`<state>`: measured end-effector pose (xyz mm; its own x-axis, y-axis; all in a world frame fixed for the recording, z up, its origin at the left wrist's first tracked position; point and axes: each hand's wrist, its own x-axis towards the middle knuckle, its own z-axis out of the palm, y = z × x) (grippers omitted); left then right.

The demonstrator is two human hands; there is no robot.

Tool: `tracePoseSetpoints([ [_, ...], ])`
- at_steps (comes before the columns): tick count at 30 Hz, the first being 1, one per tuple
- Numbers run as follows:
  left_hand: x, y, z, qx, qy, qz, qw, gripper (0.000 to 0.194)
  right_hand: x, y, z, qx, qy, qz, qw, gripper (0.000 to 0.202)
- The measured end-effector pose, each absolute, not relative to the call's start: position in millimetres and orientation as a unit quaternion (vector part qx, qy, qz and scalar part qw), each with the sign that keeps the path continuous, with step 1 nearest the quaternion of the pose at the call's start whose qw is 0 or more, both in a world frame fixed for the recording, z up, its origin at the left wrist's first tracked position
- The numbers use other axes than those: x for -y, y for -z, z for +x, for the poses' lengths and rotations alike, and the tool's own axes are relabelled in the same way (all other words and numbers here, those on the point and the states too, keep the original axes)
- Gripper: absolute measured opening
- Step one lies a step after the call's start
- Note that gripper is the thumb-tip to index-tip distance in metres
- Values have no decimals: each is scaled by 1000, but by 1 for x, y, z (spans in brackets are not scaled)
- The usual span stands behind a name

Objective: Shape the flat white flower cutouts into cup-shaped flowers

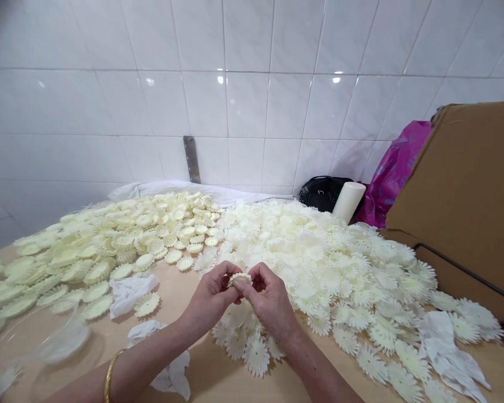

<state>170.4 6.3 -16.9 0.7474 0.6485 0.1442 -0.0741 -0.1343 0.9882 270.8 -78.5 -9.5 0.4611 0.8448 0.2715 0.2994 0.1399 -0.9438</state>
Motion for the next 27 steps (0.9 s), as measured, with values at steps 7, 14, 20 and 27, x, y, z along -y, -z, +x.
tracePoseSetpoints([
  [7, -7, 5, 166, -202, -217, 682, 669, 22, 80, 10, 272, 485, -157, -647, 567, 28],
  [14, -3, -1, 166, -199, -211, 662, 691, 23, 81, 11, 271, 472, -128, -666, 564, 31],
  [20, -3, 3, 168, -231, -264, 636, 687, 20, 81, 9, 270, 500, -179, -631, 565, 32],
  [27, -7, 7, 168, -210, -267, 570, 748, 31, 78, 9, 270, 490, -183, -631, 572, 33],
])
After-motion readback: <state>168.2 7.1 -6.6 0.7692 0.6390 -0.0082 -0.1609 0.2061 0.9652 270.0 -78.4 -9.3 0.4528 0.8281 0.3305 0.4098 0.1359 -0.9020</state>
